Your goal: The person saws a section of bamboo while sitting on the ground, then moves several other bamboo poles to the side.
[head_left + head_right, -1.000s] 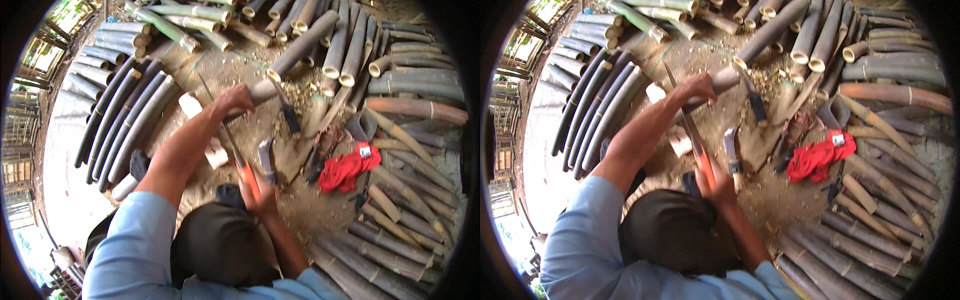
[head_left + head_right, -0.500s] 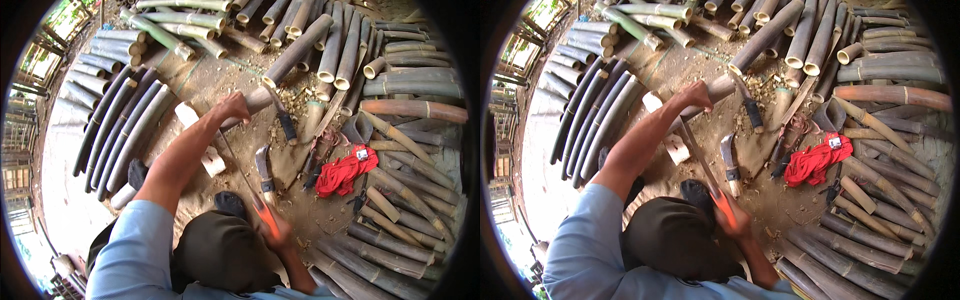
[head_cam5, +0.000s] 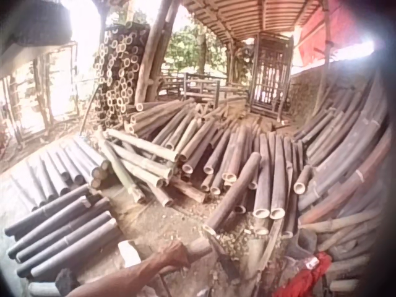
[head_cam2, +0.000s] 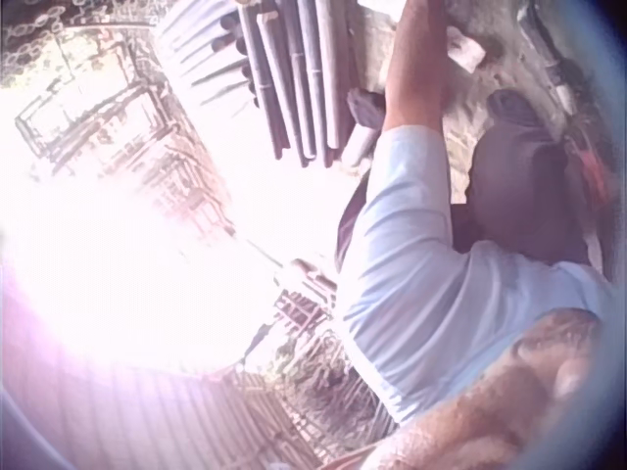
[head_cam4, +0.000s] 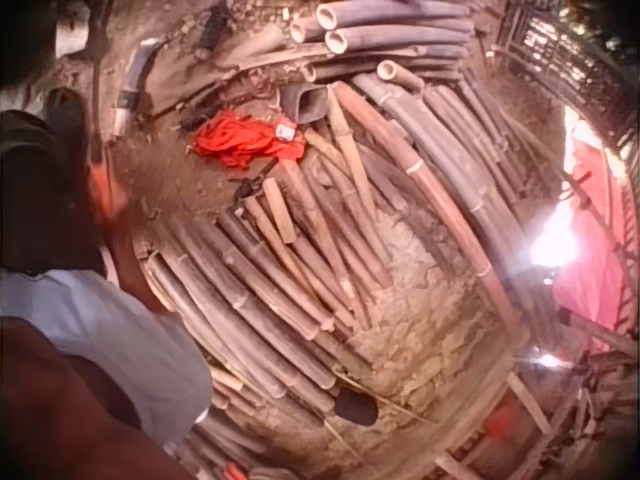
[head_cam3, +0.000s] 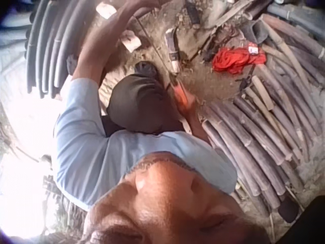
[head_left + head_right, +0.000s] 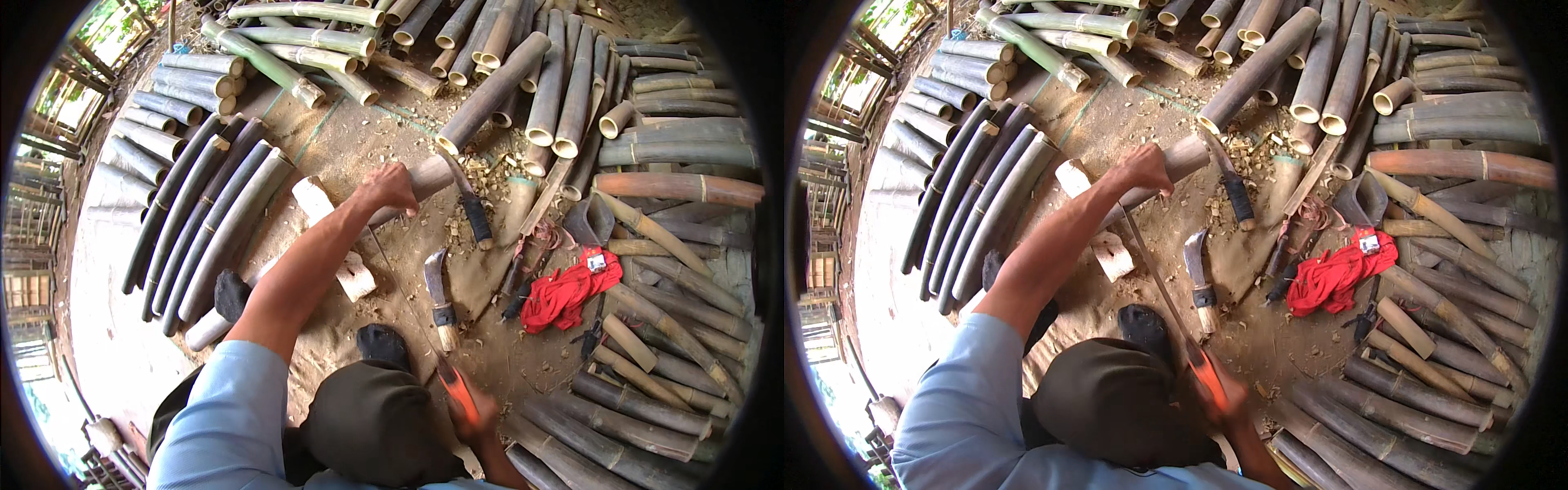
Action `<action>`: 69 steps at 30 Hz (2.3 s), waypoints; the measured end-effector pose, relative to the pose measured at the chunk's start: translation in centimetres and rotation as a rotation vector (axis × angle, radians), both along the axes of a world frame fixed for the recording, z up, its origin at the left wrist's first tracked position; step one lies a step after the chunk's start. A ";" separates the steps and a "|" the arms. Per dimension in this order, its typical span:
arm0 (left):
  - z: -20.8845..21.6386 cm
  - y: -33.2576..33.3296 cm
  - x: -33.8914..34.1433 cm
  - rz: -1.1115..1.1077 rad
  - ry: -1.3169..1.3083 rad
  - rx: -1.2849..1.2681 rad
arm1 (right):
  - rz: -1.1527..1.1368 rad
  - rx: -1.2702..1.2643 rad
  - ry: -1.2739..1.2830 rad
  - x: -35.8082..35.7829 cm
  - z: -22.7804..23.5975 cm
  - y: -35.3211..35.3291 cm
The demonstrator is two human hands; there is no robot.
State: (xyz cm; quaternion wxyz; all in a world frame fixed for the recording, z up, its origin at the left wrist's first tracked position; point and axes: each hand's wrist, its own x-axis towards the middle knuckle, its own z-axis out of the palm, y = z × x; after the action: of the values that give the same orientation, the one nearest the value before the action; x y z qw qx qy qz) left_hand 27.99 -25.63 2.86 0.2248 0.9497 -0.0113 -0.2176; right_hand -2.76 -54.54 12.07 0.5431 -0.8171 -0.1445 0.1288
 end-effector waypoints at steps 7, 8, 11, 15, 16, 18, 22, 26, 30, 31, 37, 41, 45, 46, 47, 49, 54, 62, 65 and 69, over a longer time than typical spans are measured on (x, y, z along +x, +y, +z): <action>0.8 -2.4 -0.2 0.006 -0.042 0.010 | -0.006 0.034 -0.005 10.8 -4.4 10.2; 0.9 -2.3 -0.1 -0.002 0.007 0.031 | -0.015 0.042 -0.042 11.6 -4.5 11.3; 0.6 -1.9 0.3 -0.035 0.080 0.060 | -0.026 0.055 -0.082 5.5 -5.3 6.2; 0.9 -0.6 0.2 -0.029 0.118 0.071 | 0.021 -0.103 0.055 -2.1 1.8 -2.5; 0.5 -0.9 0.2 -0.041 0.103 0.040 | 0.012 -0.068 0.048 -1.6 1.1 -2.2; -0.5 -1.7 0.2 -0.053 0.093 0.015 | -0.011 0.035 0.002 2.0 -2.2 1.2; -1.2 -3.0 1.0 -0.051 0.081 0.049 | -0.043 0.088 -0.035 10.4 -5.6 9.1; -0.4 -2.7 1.0 -0.029 0.168 0.095 | -0.058 0.051 0.008 4.7 -3.9 4.5; 0.8 -2.8 0.5 0.002 0.213 0.126 | -0.035 -0.068 0.033 -2.6 -0.2 -2.5; 0.1 -2.6 0.6 -0.008 0.201 0.117 | -0.048 -0.038 0.057 -2.6 0.3 -2.7; -1.5 -2.9 1.5 -0.023 0.113 0.107 | -0.049 0.111 -0.039 4.3 -5.5 4.7; -1.0 -1.4 2.1 0.078 0.195 0.087 | -0.068 0.150 -0.068 4.9 -4.9 5.2; -1.6 -2.1 1.5 0.166 0.170 0.135 | -0.025 0.044 -0.051 4.0 -3.1 4.2; -1.4 -3.2 1.2 0.201 0.097 0.162 | -0.017 -0.023 -0.041 3.3 -2.2 3.0; -1.3 -3.6 0.7 0.232 0.037 0.137 | -0.021 -0.063 0.009 2.1 -1.4 1.5; 0.2 -3.1 0.9 0.418 0.055 0.061 | -0.025 -0.110 0.049 -0.9 0.7 -2.1; -0.4 3.4 -0.1 0.900 0.154 -0.859 | -0.106 -0.023 0.044 -4.1 2.1 -5.3; 5.8 13.6 -0.7 1.380 -0.294 -1.594 | -0.372 0.147 0.130 -0.9 2.9 -5.6; 20.7 22.6 1.9 0.983 -0.964 -1.544 | -0.439 0.157 0.062 -1.0 1.6 -6.7; 39.0 20.2 -1.2 0.448 -1.214 -1.494 | -0.343 -0.004 -0.096 -0.7 0.0 -8.4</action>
State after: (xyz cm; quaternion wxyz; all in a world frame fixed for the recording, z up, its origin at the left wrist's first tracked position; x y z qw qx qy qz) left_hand 26.81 -5.40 41.82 0.7585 0.4944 -0.0789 0.4172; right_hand -3.51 -62.97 12.09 0.5478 -0.8361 -0.0284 -0.0048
